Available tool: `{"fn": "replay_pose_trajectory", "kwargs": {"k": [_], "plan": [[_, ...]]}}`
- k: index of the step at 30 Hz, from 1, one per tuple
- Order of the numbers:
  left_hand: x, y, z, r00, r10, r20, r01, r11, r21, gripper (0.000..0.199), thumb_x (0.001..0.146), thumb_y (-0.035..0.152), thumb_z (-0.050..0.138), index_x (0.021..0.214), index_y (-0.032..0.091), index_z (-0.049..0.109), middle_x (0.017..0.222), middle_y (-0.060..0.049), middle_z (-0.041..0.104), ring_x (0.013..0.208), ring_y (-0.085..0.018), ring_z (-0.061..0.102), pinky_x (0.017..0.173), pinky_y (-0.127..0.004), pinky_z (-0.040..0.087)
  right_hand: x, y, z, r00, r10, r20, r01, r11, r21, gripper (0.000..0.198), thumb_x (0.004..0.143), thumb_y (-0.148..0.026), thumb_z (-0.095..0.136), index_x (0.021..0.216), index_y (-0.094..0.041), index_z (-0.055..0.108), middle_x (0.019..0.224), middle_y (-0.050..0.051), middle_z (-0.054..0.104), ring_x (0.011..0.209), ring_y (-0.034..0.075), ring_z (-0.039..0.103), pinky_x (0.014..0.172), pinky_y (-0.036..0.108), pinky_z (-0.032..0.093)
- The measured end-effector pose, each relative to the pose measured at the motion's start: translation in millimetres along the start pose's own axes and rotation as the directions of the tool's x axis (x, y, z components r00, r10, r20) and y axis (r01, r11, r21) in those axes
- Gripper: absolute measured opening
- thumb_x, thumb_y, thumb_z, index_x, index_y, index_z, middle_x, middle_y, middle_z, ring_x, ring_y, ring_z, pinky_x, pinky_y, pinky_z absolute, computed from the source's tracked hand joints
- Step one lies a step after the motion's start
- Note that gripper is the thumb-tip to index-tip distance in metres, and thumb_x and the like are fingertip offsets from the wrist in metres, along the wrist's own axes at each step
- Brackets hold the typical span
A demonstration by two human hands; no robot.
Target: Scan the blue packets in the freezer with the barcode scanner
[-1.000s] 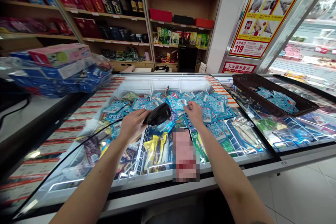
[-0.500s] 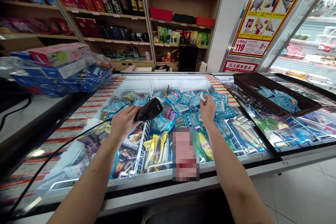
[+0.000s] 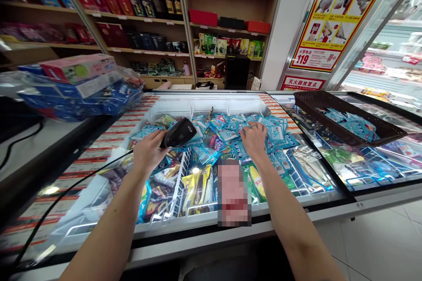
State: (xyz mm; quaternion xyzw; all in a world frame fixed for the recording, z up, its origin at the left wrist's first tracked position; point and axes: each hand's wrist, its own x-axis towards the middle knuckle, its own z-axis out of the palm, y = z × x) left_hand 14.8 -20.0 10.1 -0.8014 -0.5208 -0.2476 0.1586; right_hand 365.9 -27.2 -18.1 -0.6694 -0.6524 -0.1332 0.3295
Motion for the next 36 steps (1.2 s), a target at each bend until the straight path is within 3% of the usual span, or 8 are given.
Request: {"fn": "replay_pose_trajectory", "kwargs": {"k": [5, 9, 12, 17, 23, 28, 32, 36], "plan": [[-1, -2, -1, 0.999, -0.040, -0.022, 0.040, 0.999, 0.029, 0.032, 0.080, 0.028, 0.055, 0.111, 0.023, 0.059, 0.100, -0.006, 0.066, 0.096, -0.025, 0.061, 0.064, -0.030, 0.040, 5, -31, 2, 0.988, -0.099, 0.115, 0.067, 0.965, 0.254, 0.029, 0.090, -0.037, 0.045, 0.098, -0.022, 0.069, 0.102, 0.007, 0.067, 0.102, 0.022, 0.055, 0.094, 0.039, 0.037], [-2, -2, -2, 0.998, -0.059, -0.031, 0.060, 0.998, 0.025, 0.033, 0.080, 0.030, 0.055, 0.112, 0.024, 0.058, 0.099, -0.005, 0.066, 0.094, -0.024, 0.061, 0.063, -0.030, 0.038, 12, -64, 13, 0.945, -0.153, 0.289, 0.002, 0.887, 0.462, 0.027, 0.087, -0.038, 0.050, 0.102, -0.023, 0.067, 0.099, 0.004, 0.069, 0.080, 0.017, 0.062, 0.082, 0.033, 0.045], [-2, -3, -3, 0.997, -0.080, -0.024, 0.081, 0.996, 0.029, 0.033, 0.081, 0.034, 0.054, 0.112, 0.024, 0.059, 0.097, -0.005, 0.066, 0.090, -0.024, 0.061, 0.061, -0.030, 0.037, 20, -83, 25, 0.907, -0.095, 0.410, -0.162, 0.820, 0.548, 0.026, 0.082, -0.037, 0.057, 0.102, -0.021, 0.066, 0.100, 0.004, 0.069, 0.073, 0.016, 0.063, 0.073, 0.032, 0.049], [-2, -6, -6, 0.996, -0.082, -0.024, 0.082, 0.996, 0.029, 0.033, 0.081, 0.034, 0.053, 0.112, 0.023, 0.058, 0.096, -0.006, 0.065, 0.088, -0.024, 0.061, 0.061, -0.030, 0.037, 30, -104, 45, 0.764, 0.002, 0.645, -0.545, 0.538, 0.644, 0.037, 0.074, -0.038, 0.066, 0.105, -0.018, 0.061, 0.084, 0.003, 0.068, 0.054, 0.013, 0.061, 0.042, 0.023, 0.040], [-3, -8, -6, 0.993, -0.115, -0.033, 0.115, 0.993, 0.029, 0.033, 0.081, 0.035, 0.052, 0.111, 0.023, 0.058, 0.099, -0.007, 0.065, 0.089, -0.024, 0.061, 0.061, -0.030, 0.037, 30, -116, 59, 0.736, -0.003, 0.677, -0.612, 0.423, 0.668, 0.037, 0.060, -0.034, 0.076, 0.088, -0.016, 0.059, 0.054, -0.006, 0.057, 0.042, 0.008, 0.050, 0.037, 0.019, 0.032], [-3, -9, -4, 0.993, -0.112, -0.039, 0.113, 0.994, 0.006, 0.034, 0.081, 0.034, 0.054, 0.112, 0.022, 0.058, 0.102, -0.007, 0.065, 0.091, -0.024, 0.061, 0.063, -0.030, 0.038, 28, -109, 49, 0.741, 0.036, 0.671, -0.613, 0.443, 0.654, 0.014, 0.065, -0.026, 0.068, 0.071, -0.018, 0.059, 0.054, -0.004, 0.057, 0.044, 0.008, 0.049, 0.040, 0.019, 0.037], [-3, -7, -4, 0.993, -0.114, -0.021, 0.114, 0.993, 0.009, 0.035, 0.081, 0.034, 0.054, 0.114, 0.023, 0.057, 0.102, -0.006, 0.065, 0.091, -0.025, 0.061, 0.059, -0.030, 0.036, 23, -101, 41, 0.755, 0.083, 0.650, -0.600, 0.487, 0.634, 0.015, 0.070, -0.031, 0.066, 0.072, -0.019, 0.058, 0.054, -0.003, 0.056, 0.047, 0.010, 0.051, 0.042, 0.021, 0.039], [-3, -5, -5, 0.993, -0.117, -0.006, 0.117, 0.993, 0.017, 0.034, 0.081, 0.035, 0.055, 0.112, 0.023, 0.058, 0.099, -0.006, 0.066, 0.090, -0.025, 0.061, 0.059, -0.030, 0.036, 17, -105, 35, 0.828, 0.059, 0.558, -0.433, 0.701, 0.567, 0.036, 0.064, -0.045, 0.072, 0.088, -0.021, 0.060, 0.075, 0.000, 0.063, 0.059, 0.013, 0.058, 0.048, 0.024, 0.044]]}}
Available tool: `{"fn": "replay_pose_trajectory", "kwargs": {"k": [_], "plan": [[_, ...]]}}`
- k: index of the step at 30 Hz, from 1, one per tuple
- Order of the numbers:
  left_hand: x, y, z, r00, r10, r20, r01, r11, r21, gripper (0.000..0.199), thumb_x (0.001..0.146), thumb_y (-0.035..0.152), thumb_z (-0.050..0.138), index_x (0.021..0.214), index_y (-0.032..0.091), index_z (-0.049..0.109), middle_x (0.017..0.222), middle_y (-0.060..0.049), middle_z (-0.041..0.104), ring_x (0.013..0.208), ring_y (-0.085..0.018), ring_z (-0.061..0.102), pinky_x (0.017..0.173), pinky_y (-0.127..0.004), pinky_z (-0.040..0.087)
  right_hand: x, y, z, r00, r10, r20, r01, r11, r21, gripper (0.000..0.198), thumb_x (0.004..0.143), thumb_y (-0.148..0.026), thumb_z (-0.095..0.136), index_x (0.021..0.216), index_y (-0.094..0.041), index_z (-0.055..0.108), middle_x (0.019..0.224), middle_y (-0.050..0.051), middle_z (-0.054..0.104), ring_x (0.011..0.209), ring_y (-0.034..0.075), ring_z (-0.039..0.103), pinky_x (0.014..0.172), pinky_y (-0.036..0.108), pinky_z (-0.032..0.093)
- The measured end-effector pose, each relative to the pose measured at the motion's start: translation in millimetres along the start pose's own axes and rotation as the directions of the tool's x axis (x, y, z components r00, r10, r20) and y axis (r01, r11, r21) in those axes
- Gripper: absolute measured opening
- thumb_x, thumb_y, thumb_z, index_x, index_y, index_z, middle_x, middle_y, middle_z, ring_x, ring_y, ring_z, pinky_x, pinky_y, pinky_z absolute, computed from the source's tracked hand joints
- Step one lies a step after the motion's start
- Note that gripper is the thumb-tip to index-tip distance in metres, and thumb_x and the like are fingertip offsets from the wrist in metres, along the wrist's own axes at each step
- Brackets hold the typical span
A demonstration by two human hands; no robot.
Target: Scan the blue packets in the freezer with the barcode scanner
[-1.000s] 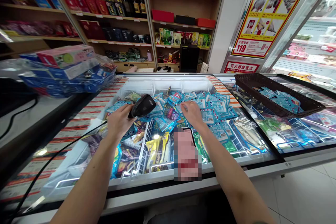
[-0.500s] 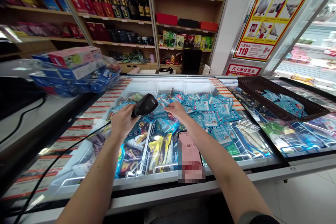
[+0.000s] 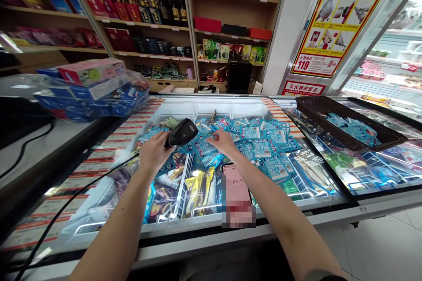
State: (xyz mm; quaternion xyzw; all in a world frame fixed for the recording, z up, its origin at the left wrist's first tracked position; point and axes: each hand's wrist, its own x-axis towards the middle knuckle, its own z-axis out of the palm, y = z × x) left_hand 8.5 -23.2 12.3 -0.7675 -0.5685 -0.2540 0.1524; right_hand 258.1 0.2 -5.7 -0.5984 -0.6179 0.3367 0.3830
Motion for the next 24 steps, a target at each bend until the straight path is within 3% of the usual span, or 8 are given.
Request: {"fn": "replay_pose_trajectory", "kwargs": {"k": [3, 7, 12, 16, 21, 24], "plan": [[-1, 0, 1, 1.000, -0.004, -0.010, 0.004, 1.000, -0.001, 0.034, 0.081, 0.034, 0.054, 0.113, 0.024, 0.058, 0.101, -0.006, 0.066, 0.091, -0.024, 0.061, 0.060, -0.030, 0.036, -4, -7, 2, 0.996, -0.082, 0.029, 0.086, 0.974, -0.211, 0.046, 0.056, -0.050, 0.078, 0.087, -0.021, 0.061, 0.083, 0.004, 0.063, 0.074, 0.019, 0.061, 0.058, 0.028, 0.048], [0, -2, 2, 1.000, -0.016, -0.010, 0.016, 1.000, -0.002, 0.033, 0.081, 0.035, 0.054, 0.112, 0.024, 0.058, 0.102, -0.006, 0.065, 0.091, -0.024, 0.060, 0.059, -0.030, 0.036, -2, -9, 3, 0.994, -0.106, 0.039, 0.113, 0.959, -0.259, 0.043, 0.052, -0.048, 0.081, 0.076, -0.020, 0.060, 0.074, 0.004, 0.059, 0.079, 0.023, 0.060, 0.063, 0.032, 0.048], [0, -2, 1, 1.000, 0.009, -0.017, -0.009, 1.000, -0.011, 0.032, 0.081, 0.034, 0.055, 0.111, 0.024, 0.058, 0.100, -0.006, 0.065, 0.092, -0.024, 0.060, 0.060, -0.030, 0.036, 2, 2, -1, 0.997, -0.040, 0.058, 0.047, 0.991, -0.122, 0.035, 0.054, -0.043, 0.079, 0.064, -0.021, 0.054, 0.059, -0.003, 0.051, 0.057, 0.015, 0.056, 0.051, 0.027, 0.045], [0, 0, 2, 0.999, 0.042, -0.018, -0.042, 0.999, -0.007, 0.032, 0.082, 0.036, 0.055, 0.112, 0.023, 0.058, 0.101, -0.006, 0.065, 0.094, -0.024, 0.061, 0.062, -0.030, 0.038, -5, 7, -21, 0.998, -0.026, 0.065, 0.024, 0.999, 0.033, 0.030, 0.059, -0.041, 0.073, 0.061, -0.021, 0.051, 0.055, -0.006, 0.050, 0.046, 0.011, 0.052, 0.042, 0.023, 0.040], [1, 5, 5, 0.994, 0.105, -0.006, -0.106, 0.994, -0.026, 0.033, 0.082, 0.035, 0.055, 0.112, 0.023, 0.058, 0.101, -0.007, 0.065, 0.097, -0.024, 0.060, 0.065, -0.030, 0.040, -19, 24, -65, 0.989, 0.011, -0.149, 0.021, 0.977, 0.214, 0.033, 0.060, -0.049, 0.070, 0.067, -0.022, 0.053, 0.054, -0.005, 0.053, 0.040, 0.011, 0.048, 0.034, 0.022, 0.029], [1, 10, 8, 0.984, 0.176, 0.012, -0.176, 0.984, -0.020, 0.032, 0.081, 0.031, 0.055, 0.112, 0.023, 0.058, 0.096, -0.006, 0.066, 0.092, -0.024, 0.061, 0.064, -0.030, 0.040, -21, 44, -79, 0.931, 0.022, -0.364, 0.087, 0.956, 0.281, 0.036, 0.063, -0.050, 0.069, 0.067, -0.023, 0.046, 0.048, -0.007, 0.048, 0.041, 0.014, 0.053, 0.032, 0.022, 0.032]]}}
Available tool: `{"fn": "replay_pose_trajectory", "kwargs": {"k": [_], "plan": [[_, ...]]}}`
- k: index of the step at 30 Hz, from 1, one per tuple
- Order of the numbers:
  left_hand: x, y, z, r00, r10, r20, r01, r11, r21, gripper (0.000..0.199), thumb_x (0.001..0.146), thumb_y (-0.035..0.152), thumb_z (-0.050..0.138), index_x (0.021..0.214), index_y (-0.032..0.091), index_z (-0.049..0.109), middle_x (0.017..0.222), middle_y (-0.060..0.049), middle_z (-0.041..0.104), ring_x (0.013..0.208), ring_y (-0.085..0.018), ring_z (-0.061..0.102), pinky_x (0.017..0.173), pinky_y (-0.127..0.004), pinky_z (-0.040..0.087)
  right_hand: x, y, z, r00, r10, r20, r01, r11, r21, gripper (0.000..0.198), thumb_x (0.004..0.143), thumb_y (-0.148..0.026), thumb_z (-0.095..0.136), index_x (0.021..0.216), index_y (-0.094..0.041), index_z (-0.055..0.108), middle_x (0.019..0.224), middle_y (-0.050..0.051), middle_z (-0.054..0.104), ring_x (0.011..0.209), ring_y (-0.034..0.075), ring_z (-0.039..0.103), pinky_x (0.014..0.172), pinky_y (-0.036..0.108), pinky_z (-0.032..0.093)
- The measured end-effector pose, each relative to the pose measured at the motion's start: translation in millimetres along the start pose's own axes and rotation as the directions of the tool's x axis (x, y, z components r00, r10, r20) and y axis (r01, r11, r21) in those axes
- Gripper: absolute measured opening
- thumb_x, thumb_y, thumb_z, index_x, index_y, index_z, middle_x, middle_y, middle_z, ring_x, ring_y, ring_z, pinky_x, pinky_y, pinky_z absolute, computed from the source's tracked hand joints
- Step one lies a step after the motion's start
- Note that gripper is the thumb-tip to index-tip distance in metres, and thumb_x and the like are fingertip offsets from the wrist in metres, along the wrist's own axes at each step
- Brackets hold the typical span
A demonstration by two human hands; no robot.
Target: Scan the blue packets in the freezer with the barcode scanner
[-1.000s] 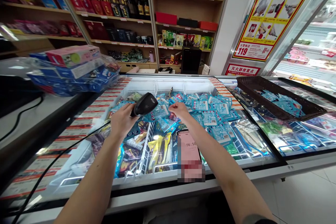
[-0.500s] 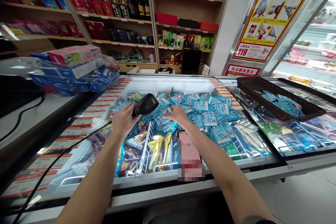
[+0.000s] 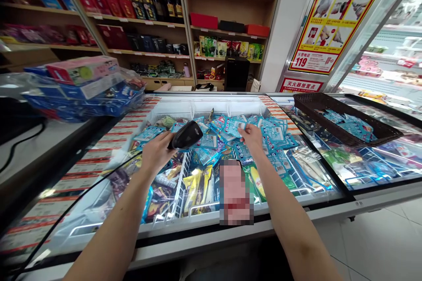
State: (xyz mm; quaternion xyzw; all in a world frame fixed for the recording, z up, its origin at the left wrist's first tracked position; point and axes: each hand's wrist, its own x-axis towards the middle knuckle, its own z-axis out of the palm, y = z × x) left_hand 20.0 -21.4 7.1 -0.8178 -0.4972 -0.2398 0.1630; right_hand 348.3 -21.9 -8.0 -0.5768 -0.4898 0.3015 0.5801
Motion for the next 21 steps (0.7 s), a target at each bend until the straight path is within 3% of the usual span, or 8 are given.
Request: {"fn": "replay_pose_trajectory", "kwargs": {"k": [2, 7, 12, 21], "plan": [[1, 4, 1, 0.999, 0.048, 0.012, -0.048, 0.999, 0.000, 0.033, 0.080, 0.030, 0.056, 0.113, 0.023, 0.058, 0.096, -0.006, 0.066, 0.090, -0.024, 0.062, 0.065, -0.030, 0.041, 2, 11, -3, 0.999, -0.020, -0.050, 0.022, 0.999, 0.033, 0.036, 0.064, -0.048, 0.068, 0.066, -0.024, 0.041, 0.046, -0.008, 0.047, 0.044, 0.016, 0.057, 0.033, 0.023, 0.037], [2, 15, 3, 0.989, 0.143, 0.029, -0.142, 0.990, -0.021, 0.037, 0.079, 0.030, 0.058, 0.115, 0.022, 0.056, 0.100, -0.006, 0.065, 0.091, -0.024, 0.062, 0.070, -0.031, 0.043, 6, 27, 5, 0.999, -0.001, 0.053, -0.002, 0.998, 0.066, 0.027, 0.068, -0.042, 0.064, 0.074, -0.024, 0.044, 0.049, -0.006, 0.055, 0.049, 0.019, 0.063, 0.041, 0.028, 0.051], [2, 22, 6, 0.983, 0.181, 0.022, -0.179, 0.982, -0.050, 0.038, 0.080, 0.030, 0.057, 0.117, 0.023, 0.055, 0.098, -0.006, 0.066, 0.094, -0.025, 0.062, 0.073, -0.032, 0.044, 4, 24, 6, 0.992, 0.052, 0.114, -0.064, 0.992, 0.107, 0.031, 0.070, -0.042, 0.063, 0.087, -0.022, 0.048, 0.051, -0.005, 0.060, 0.046, 0.018, 0.063, 0.039, 0.026, 0.049], [3, 34, 9, 0.978, 0.208, -0.001, -0.207, 0.974, -0.092, 0.040, 0.076, 0.019, 0.055, 0.116, 0.021, 0.057, 0.102, -0.007, 0.066, 0.094, -0.024, 0.062, 0.075, -0.032, 0.046, 0, 22, 9, 0.991, -0.077, 0.106, 0.084, 0.995, -0.054, 0.036, 0.079, -0.046, 0.054, 0.103, -0.021, 0.051, 0.060, -0.002, 0.063, 0.051, 0.019, 0.064, 0.041, 0.027, 0.048]]}}
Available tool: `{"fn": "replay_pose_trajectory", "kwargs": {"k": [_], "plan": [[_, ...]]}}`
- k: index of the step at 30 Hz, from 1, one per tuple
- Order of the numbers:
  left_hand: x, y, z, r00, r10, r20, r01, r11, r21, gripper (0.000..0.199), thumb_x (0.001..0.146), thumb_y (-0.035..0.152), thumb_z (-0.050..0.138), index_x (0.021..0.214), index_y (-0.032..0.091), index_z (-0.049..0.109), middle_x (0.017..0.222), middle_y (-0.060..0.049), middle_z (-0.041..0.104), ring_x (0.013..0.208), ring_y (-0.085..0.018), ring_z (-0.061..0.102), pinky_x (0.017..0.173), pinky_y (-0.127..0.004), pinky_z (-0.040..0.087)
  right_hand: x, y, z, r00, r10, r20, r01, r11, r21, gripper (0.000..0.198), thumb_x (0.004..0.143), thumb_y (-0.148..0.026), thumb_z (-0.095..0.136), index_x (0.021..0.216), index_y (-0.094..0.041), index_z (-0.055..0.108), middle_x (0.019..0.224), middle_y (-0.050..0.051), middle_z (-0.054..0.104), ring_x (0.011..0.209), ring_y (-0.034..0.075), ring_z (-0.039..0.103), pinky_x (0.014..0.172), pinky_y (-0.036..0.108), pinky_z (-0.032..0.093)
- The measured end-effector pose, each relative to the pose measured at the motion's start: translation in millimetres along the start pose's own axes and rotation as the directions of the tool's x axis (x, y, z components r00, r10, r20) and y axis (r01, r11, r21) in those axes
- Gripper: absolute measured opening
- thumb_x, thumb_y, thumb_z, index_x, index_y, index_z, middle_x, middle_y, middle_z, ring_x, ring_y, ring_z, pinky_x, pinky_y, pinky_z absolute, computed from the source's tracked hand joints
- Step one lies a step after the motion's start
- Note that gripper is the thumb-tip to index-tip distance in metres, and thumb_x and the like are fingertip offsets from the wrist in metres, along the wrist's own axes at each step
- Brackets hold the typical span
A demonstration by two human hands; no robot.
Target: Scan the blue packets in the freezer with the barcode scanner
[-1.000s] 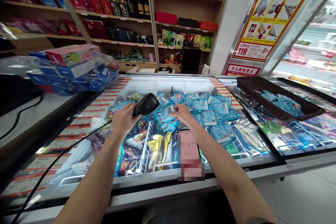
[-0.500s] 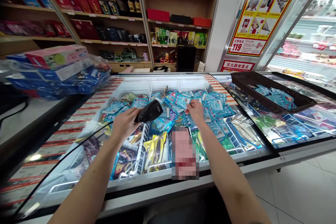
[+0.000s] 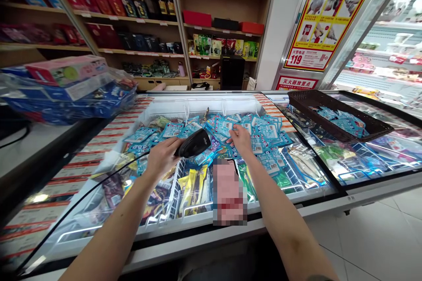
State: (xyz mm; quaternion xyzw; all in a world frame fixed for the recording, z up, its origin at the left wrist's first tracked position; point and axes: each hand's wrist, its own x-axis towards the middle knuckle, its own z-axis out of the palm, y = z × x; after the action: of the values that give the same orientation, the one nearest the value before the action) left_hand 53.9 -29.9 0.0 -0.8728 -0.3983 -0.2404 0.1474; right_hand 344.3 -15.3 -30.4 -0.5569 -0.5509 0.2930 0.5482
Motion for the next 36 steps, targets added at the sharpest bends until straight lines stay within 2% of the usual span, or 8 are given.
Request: {"fn": "replay_pose_trajectory", "kwargs": {"k": [6, 12, 19, 25, 27, 31, 36], "plan": [[0, 0, 2, 1.000, -0.019, 0.003, 0.019, 1.000, -0.009, 0.042, 0.075, 0.019, 0.056, 0.117, 0.022, 0.057, 0.102, -0.006, 0.066, 0.093, -0.025, 0.062, 0.075, -0.032, 0.046, -2, -3, -2, 0.998, -0.052, 0.023, 0.054, 0.994, -0.094, 0.034, 0.082, -0.046, 0.048, 0.106, -0.021, 0.052, 0.067, 0.000, 0.064, 0.053, 0.018, 0.064, 0.042, 0.028, 0.047], [1, 2, -1, 0.999, -0.029, -0.025, 0.028, 0.999, -0.031, 0.041, 0.077, 0.019, 0.055, 0.118, 0.023, 0.057, 0.100, -0.006, 0.066, 0.092, -0.024, 0.062, 0.073, -0.032, 0.046, -5, -7, -2, 0.996, -0.083, 0.030, 0.085, 0.992, -0.095, 0.030, 0.084, -0.045, 0.048, 0.103, -0.022, 0.051, 0.065, -0.001, 0.062, 0.054, 0.018, 0.064, 0.042, 0.028, 0.048], [1, 3, -3, 0.999, -0.032, -0.019, 0.031, 0.999, -0.037, 0.042, 0.077, 0.018, 0.054, 0.118, 0.023, 0.057, 0.100, -0.006, 0.066, 0.093, -0.025, 0.062, 0.074, -0.032, 0.045, -6, -7, -1, 0.998, -0.058, 0.023, 0.060, 0.991, -0.117, 0.029, 0.084, -0.045, 0.047, 0.102, -0.022, 0.052, 0.065, -0.001, 0.062, 0.055, 0.018, 0.064, 0.042, 0.027, 0.047], [0, 2, -1, 0.999, -0.030, -0.017, 0.030, 0.999, -0.023, 0.042, 0.077, 0.019, 0.054, 0.118, 0.022, 0.056, 0.102, -0.006, 0.066, 0.095, -0.024, 0.062, 0.076, -0.032, 0.046, -6, -6, -1, 0.998, -0.057, 0.021, 0.060, 0.989, -0.137, 0.037, 0.084, -0.047, 0.046, 0.109, -0.020, 0.051, 0.074, 0.002, 0.066, 0.056, 0.019, 0.064, 0.045, 0.029, 0.048], [-1, -1, -1, 0.999, -0.040, -0.008, 0.040, 0.999, -0.016, 0.042, 0.077, 0.020, 0.054, 0.119, 0.022, 0.056, 0.103, -0.007, 0.066, 0.095, -0.024, 0.061, 0.076, -0.031, 0.045, -5, -8, -5, 0.997, -0.078, -0.025, 0.072, 0.977, -0.200, 0.039, 0.085, -0.045, 0.045, 0.114, -0.020, 0.050, 0.074, 0.003, 0.067, 0.057, 0.020, 0.064, 0.052, 0.032, 0.050], [-4, -9, -2, 0.997, -0.082, -0.007, 0.082, 0.997, 0.001, 0.038, 0.078, 0.023, 0.054, 0.116, 0.022, 0.057, 0.102, -0.006, 0.066, 0.093, -0.023, 0.061, 0.071, -0.030, 0.044, -2, -12, -23, 0.972, -0.126, -0.200, 0.049, 0.936, -0.349, 0.046, 0.087, -0.039, 0.043, 0.126, -0.016, 0.045, 0.065, 0.002, 0.066, 0.061, 0.022, 0.064, 0.075, 0.038, 0.049], [-7, -19, -5, 0.986, -0.157, -0.050, 0.158, 0.987, 0.026, 0.033, 0.079, 0.024, 0.051, 0.112, 0.022, 0.058, 0.098, -0.006, 0.066, 0.090, -0.022, 0.061, 0.067, -0.029, 0.042, 2, -11, -45, 0.925, -0.141, -0.353, -0.060, 0.863, -0.501, 0.048, 0.085, -0.032, 0.041, 0.129, -0.012, 0.042, 0.075, 0.005, 0.067, 0.076, 0.024, 0.062, 0.082, 0.040, 0.043]]}}
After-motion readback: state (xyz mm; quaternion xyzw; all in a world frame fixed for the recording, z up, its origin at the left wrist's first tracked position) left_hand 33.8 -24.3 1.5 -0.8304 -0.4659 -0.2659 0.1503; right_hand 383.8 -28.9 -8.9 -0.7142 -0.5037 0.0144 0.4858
